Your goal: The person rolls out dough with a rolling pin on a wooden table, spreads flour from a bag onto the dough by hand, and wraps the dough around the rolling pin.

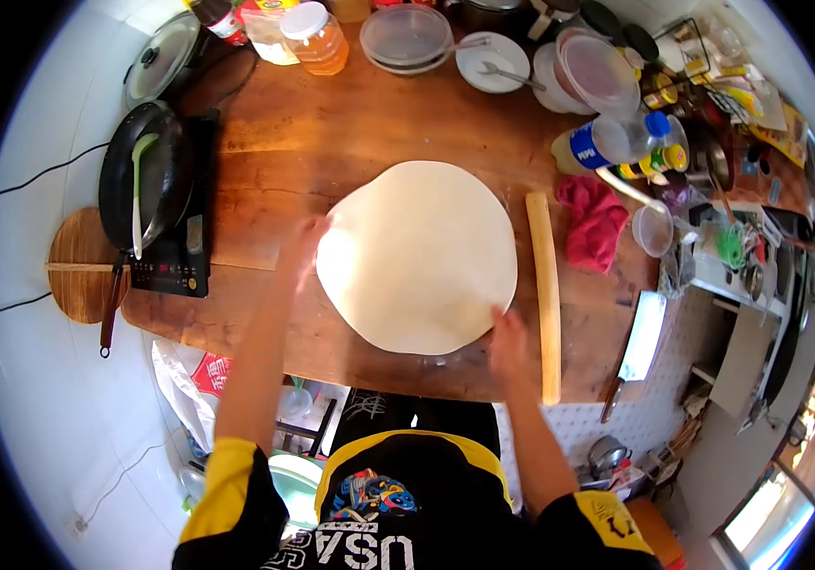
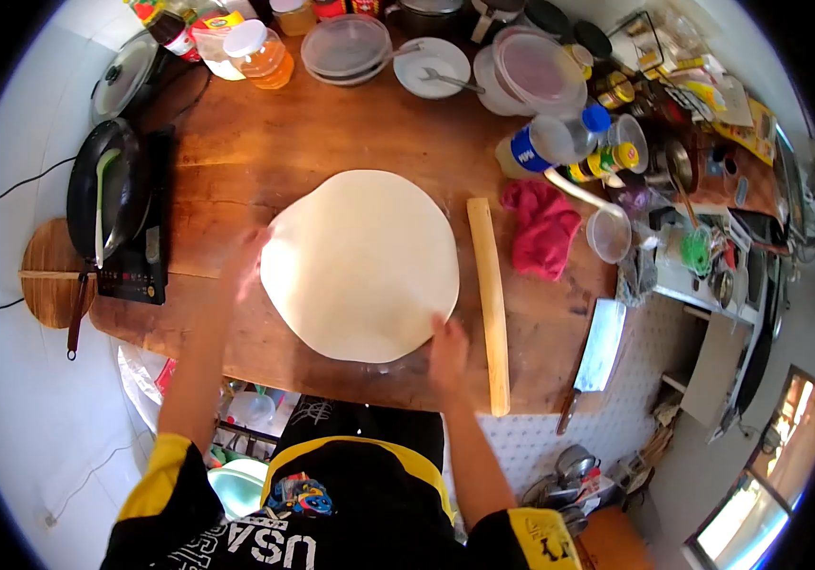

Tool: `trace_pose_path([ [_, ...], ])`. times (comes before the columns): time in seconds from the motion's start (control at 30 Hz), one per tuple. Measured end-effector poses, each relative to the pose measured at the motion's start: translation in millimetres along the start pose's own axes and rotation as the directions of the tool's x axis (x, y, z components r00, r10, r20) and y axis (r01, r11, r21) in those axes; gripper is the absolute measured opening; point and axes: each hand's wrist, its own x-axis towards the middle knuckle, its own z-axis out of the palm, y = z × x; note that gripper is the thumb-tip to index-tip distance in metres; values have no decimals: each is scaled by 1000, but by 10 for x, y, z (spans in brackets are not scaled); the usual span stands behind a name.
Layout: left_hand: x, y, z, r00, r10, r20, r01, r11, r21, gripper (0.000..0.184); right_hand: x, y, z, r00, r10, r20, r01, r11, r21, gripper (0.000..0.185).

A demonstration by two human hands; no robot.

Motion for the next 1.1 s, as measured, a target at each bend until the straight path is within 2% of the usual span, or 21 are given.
trace_pose_path([
  [0.07, 61, 321, 106, 965, 20, 263, -122, 917, 380, 31, -352, 481, 151, 996, 86, 9, -83, 925, 372, 27],
  [0.2, -189, 220, -30, 940, -147, 309, 39, 943, 330, 37, -785, 564, 357, 955, 291, 55, -282, 837, 468, 27],
  [0.23, -256, 116, 2, 950, -159, 269, 94, 966, 240, 34, -765, 587, 192, 960, 268, 80, -276, 953, 123, 26],
  [0.27, -303, 20, 28, 959, -169, 228, 139, 980, 142, 31, -720, 602, 30, 994, 110, 15, -105, 977, -185, 30],
  [0.3, -455, 55, 56, 968, -154, 197, 133, 984, 117, 33, -680, 623, -137, 997, -51, -52, 19, 868, -497, 35],
  [0.33, -499, 17, 50, 969, -150, 195, 129, 985, 116, 33, -661, 616, -312, 918, -379, -118, 173, 649, -741, 41],
  [0.4, -585, -208, 91, 955, -164, 246, 181, 982, -49, 31, -620, 325, -614, 660, -731, -174, -21, 214, -977, 51],
  [0.5, -891, -756, 138, 959, -219, 182, 234, 970, -66, 28, -427, 235, -919, 729, -659, -185, -19, 251, -968, 57],
  [0.57, -1294, -885, 254, 943, -297, 147, 314, 943, -107, 28, -287, 219, -1093, 574, -815, -85, -90, 40, -995, 58],
  [0.6, -1441, -955, 300, 941, -290, 173, 326, 913, -247, 28, -197, 213, -1205, 580, -811, -79, -87, 34, -996, 58],
  [0.63, -1550, -1025, 348, 938, -281, 202, 339, 861, -380, 28, -119, 203, -1353, 630, -766, -131, -52, 127, -991, 58],
  [0.67, -1616, -1098, 389, 935, -291, 204, 349, 856, -382, 28, -42, 214, -1486, 678, -713, -179, -25, 221, -975, 57],
  [0.7, -1679, -1153, 443, 921, -305, 244, 372, 875, -309, 28, 1, 194, -1532, 673, -732, -108, 81, 219, -972, 56],
  [0.73, -1738, -1200, 481, 903, -323, 284, 391, 890, -234, 28, 7, 195, -1582, 677, -728, -107, 71, 209, -975, 56],
  [0.8, -1839, -1185, 474, 884, -376, 279, 431, 885, -174, 23, -10, 148, -1677, 619, -782, 76, 218, 78, -973, 56],
  [0.87, -1951, -988, 308, 967, -255, 15, 253, 962, 104, 18, -247, 23, -1469, 637, -750, 177, 277, 9, -961, 54],
  [0.9, -1953, -936, 247, 998, -29, -52, 39, 978, 206, 14, -413, 8, -1312, 649, -714, 264, 337, -42, -941, 53],
  [0.93, -1877, -853, 234, 971, 230, -58, -199, 922, 333, 13, -459, 49, -1166, 589, -732, 343, 423, -82, -902, 50],
  [1.0, -1695, -640, 244, 717, 697, 10, -560, 567, 604, 14, -600, -93, -691, 585, -635, 505, 552, -145, -822, 44],
  [1.07, -1486, -340, 323, 558, 804, 203, -642, 264, 720, 22, -467, -63, -400, 587, -568, 577, 577, -207, -790, 42],
  [1.1, -1421, -370, 415, 574, 794, 199, -634, 277, 723, 22, -417, -39, -299, 517, -535, 668, 646, -268, -715, 44],
])
